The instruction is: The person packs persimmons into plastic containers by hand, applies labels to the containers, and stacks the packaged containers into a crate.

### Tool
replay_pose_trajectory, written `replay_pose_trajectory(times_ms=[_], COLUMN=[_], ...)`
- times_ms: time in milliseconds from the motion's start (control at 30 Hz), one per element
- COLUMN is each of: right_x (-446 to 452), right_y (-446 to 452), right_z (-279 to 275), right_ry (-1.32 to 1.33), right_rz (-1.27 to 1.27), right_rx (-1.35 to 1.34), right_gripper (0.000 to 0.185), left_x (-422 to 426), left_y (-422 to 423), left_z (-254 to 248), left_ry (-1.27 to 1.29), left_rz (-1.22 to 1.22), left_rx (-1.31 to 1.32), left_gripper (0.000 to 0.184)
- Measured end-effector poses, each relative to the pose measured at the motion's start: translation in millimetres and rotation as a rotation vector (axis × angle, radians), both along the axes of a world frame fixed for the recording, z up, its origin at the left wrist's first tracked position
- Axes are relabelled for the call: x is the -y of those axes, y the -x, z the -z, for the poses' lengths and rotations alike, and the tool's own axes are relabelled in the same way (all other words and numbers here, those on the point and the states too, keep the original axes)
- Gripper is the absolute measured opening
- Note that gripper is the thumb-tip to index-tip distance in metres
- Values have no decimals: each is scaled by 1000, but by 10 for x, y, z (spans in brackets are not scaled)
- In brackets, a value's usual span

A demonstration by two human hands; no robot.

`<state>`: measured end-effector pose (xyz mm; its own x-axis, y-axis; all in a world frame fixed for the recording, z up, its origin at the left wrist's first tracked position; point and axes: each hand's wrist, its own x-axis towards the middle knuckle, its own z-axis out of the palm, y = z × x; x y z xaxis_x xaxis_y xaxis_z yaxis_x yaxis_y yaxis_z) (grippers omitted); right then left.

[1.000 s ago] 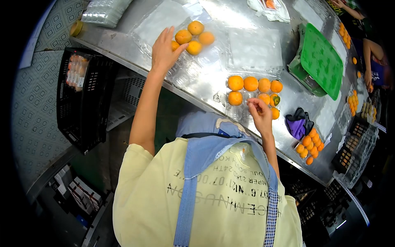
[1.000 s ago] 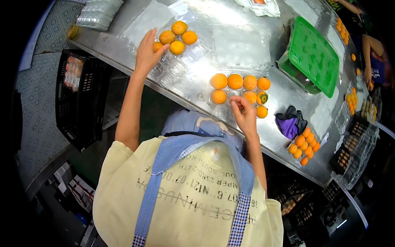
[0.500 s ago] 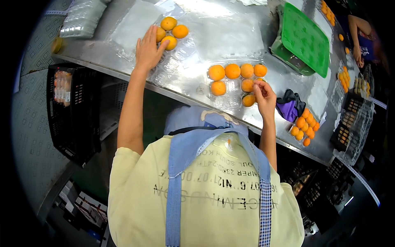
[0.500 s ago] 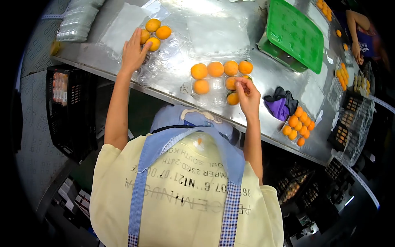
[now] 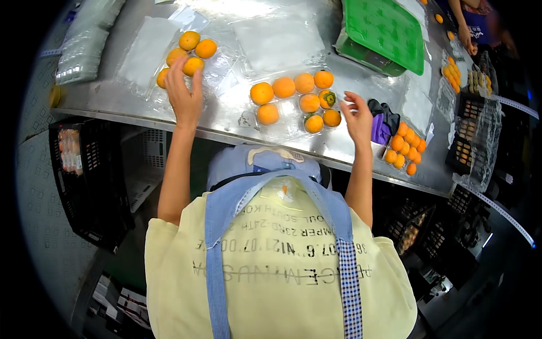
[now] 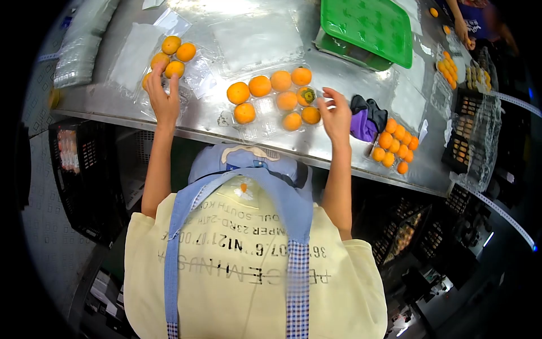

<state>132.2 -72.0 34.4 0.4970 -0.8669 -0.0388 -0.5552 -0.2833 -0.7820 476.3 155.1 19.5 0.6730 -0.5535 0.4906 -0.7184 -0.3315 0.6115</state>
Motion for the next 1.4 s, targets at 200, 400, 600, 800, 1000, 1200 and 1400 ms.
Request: replay_pose_trajectory(times_ms=[200, 400, 600, 800, 1000, 1200, 1400], right_x=[-144, -109, -397, -343, -522, -676, -701], right_y=[-305, -285, -514, -506, -510, -684, -814], right_z=[-101, -136, -217, -207, -365, -606, -528], right_ry=[210, 375, 411, 181, -392, -477, -431], right_rz=[-200, -263, -346, -315, -273, -372, -248], right_rx=[-339, -312, -355, -273, 264, 454, 461], right_gripper=[38, 38, 43, 43, 46, 41, 20], left_x=[124, 142, 110, 164, 339, 399, 341], left_y=[487, 654, 750, 867, 1120, 1179, 1162], left_z=[-155, -144, -87, -197, -397, -532, -538], left_ry=[109, 92, 34, 26, 71, 201, 202], left_rz=[196, 249, 313, 381, 647, 842, 847], left_rx=[-174, -269, -283, -456, -1405, -1639, -1601], left_gripper=[22, 22, 18, 17, 40, 57, 66])
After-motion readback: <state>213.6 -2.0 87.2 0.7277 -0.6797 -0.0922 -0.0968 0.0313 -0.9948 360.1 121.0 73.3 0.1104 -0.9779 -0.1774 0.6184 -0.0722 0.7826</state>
